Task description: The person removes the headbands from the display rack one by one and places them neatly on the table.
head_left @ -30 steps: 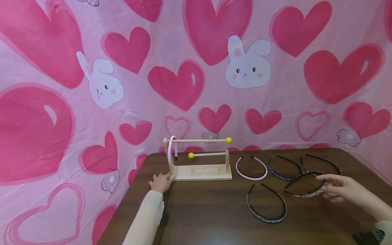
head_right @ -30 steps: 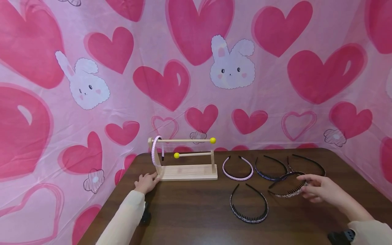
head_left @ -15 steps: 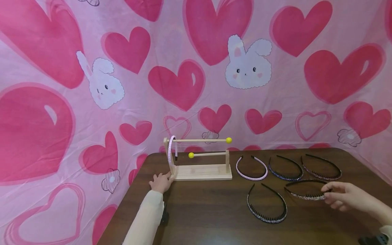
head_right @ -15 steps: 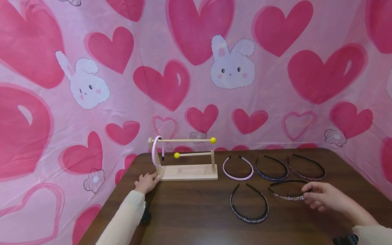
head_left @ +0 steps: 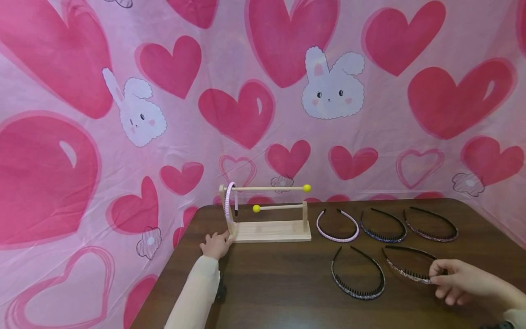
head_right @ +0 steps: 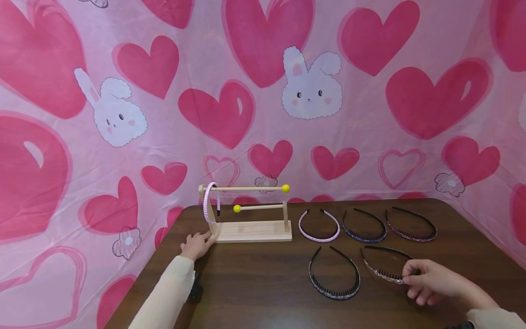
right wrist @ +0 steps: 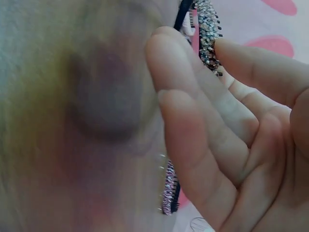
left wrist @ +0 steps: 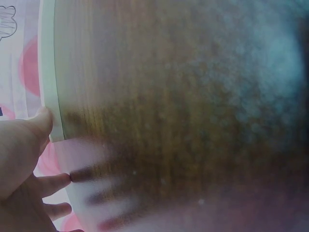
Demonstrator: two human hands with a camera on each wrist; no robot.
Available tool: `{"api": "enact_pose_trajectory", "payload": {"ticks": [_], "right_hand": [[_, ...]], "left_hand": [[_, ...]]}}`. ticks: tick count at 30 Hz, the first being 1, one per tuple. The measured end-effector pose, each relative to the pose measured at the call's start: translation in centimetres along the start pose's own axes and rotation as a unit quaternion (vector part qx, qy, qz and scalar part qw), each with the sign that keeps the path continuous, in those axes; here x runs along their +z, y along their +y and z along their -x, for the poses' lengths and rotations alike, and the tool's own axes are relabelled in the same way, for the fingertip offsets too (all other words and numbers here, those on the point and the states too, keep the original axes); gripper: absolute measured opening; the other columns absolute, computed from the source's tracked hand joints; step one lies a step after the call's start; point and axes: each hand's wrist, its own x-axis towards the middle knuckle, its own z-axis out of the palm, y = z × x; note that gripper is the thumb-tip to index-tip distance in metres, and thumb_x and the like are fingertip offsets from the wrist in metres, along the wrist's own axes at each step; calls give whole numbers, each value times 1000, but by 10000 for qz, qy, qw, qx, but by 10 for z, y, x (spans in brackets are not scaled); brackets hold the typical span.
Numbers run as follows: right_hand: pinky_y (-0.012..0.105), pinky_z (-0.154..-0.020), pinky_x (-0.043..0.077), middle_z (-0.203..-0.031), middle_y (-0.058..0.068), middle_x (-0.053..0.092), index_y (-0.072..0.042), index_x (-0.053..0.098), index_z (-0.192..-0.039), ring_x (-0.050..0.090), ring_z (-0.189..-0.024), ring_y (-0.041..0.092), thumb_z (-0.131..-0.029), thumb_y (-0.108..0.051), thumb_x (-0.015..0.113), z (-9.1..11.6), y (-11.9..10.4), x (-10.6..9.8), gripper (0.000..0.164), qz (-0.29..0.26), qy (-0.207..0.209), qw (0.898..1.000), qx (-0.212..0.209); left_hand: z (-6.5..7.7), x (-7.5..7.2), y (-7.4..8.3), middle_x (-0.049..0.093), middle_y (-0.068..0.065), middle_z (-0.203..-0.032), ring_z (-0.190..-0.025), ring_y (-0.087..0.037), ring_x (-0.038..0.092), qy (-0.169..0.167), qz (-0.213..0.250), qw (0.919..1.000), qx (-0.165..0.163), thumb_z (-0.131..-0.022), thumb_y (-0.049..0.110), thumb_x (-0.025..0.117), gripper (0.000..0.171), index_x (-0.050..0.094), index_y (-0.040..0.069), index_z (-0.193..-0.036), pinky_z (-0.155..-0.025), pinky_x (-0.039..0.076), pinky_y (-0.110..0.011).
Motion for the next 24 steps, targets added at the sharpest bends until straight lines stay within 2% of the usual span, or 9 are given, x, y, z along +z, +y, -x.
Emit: {"api": "enact_pose_trajectory", "payload": {"ticks": [4,8,15,24], "right_hand": [[17,-47,41,-76,8,62,7,42,-95,60,-58,10,-97,-5,40,-4,5,7,12,-70,71,9999,50],[16,-45,40,-74,7,62,5,47,-92,59,-57,9,-95,-5,44,-6,11,12,11,-25,229,9997,109],[14,-45,40,-74,8,62,13,41,-93,59,-56,7,-95,-5,44,-8,18,17,19,-105,228,9996,124],[13,-45,38,-72,8,62,18,42,-93,57,-54,5,-95,-6,44,-10,20,20,25,-76,277,9995,137]], "left_hand": [[0,1,-1,47,-27,-123,-112,-46,34,-8,-9,10000,4,-92,35,53,48,50,11,-133,-86,27,-65],[-1,1,-1,47,-27,-123,-114,-47,33,-5,-29,10000,18,-92,35,54,48,50,11,-133,-86,27,-65],[-1,1,-1,47,-27,-123,-114,-47,33,10,-32,10000,33,-92,34,54,47,51,11,-133,-86,27,-65],[0,2,-1,47,-27,-124,-114,-48,33,47,-22,10000,44,-92,34,54,47,51,11,-133,-85,27,-65]]}}
